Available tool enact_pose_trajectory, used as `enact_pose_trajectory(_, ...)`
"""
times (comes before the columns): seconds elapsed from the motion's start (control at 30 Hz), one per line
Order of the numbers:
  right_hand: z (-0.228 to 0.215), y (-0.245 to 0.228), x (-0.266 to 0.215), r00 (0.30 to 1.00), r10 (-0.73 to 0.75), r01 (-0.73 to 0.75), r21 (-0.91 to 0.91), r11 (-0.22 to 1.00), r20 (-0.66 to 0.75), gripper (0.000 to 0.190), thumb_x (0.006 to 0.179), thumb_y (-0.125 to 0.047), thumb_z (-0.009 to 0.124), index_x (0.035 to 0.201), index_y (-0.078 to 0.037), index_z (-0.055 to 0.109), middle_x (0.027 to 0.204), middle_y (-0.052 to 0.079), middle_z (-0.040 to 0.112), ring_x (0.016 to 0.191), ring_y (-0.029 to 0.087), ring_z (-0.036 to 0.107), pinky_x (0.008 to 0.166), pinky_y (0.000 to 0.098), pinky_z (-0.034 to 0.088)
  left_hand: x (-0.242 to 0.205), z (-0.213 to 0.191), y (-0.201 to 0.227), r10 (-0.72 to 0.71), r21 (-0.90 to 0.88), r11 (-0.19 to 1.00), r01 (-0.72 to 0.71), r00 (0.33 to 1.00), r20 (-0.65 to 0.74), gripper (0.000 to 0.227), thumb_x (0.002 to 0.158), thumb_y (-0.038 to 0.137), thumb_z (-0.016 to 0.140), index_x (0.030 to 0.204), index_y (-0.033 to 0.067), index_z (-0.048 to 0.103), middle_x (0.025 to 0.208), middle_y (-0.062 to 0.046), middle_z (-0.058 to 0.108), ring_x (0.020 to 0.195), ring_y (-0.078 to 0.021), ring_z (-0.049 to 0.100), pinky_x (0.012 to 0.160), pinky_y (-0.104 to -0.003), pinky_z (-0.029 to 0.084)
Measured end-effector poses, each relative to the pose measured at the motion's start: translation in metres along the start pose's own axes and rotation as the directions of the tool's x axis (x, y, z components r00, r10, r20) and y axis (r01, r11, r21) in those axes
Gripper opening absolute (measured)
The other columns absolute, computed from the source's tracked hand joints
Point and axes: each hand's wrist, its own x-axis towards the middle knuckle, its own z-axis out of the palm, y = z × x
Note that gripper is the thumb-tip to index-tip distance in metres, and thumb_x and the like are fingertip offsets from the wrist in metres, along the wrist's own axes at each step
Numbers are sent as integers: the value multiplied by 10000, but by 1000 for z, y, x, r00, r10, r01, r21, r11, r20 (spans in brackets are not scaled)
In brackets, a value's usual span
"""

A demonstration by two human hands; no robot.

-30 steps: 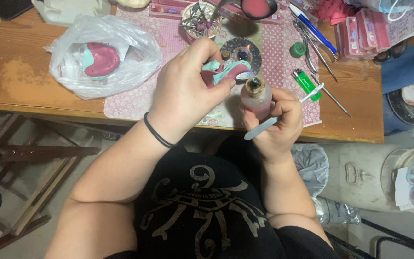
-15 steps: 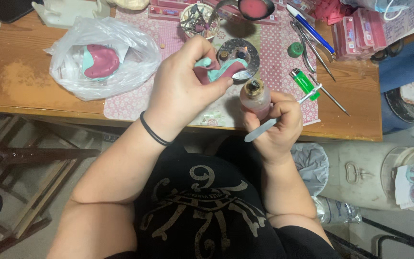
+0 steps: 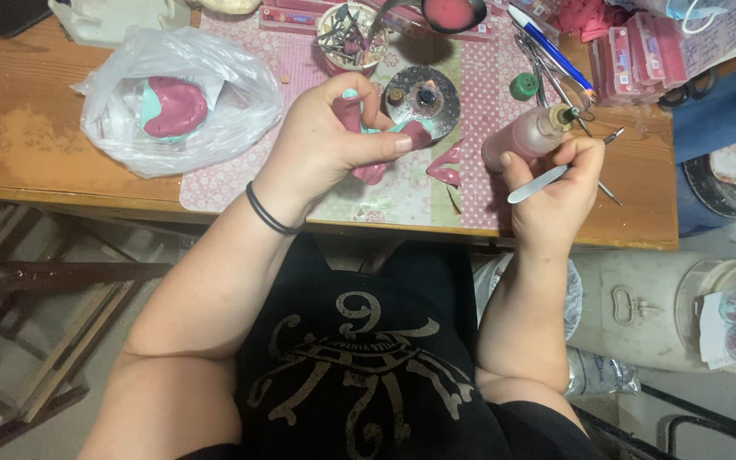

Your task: The person shapes a pink clay object using a metal sculpting tool. They repeatedly carve, smooth, and refine the clay's surface while rotating it in their hands.

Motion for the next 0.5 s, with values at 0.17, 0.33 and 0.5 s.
enact_pose_trajectory(0.17,2,-3,-1,941,-280,313,181,932,-189,486,809,110,752,1012,-126,379,1133,149,582,977,231,574,834,324,506,1,-7,0,-16,34,999,17,1000,-22,343,767,-19,882,894,97,585,833,-61,657,452,-149,597,407,-260,481)
enact_pose_trajectory(0.33,28,-31,-19,721,-506,662,255,705,-473,488,1085,-598,395,1131,-122,494,790,117,492,698,225,487,588,324,421,-2,-10,1,-141,107,983,148,987,-77,388,762,0,873,1126,49,750,841,-27,667,533,-130,647,429,-242,491)
enact_pose_trajectory(0.5,52,-28,-61,970,-237,165,598,784,43,650,1083,-538,598,1396,25,513,1268,302,664,1148,414,714,982,484,657,-1,-15,-7,-24,62,998,25,999,-24,204,783,-79,854,938,-24,733,725,-82,599,447,-166,569,382,-251,386)
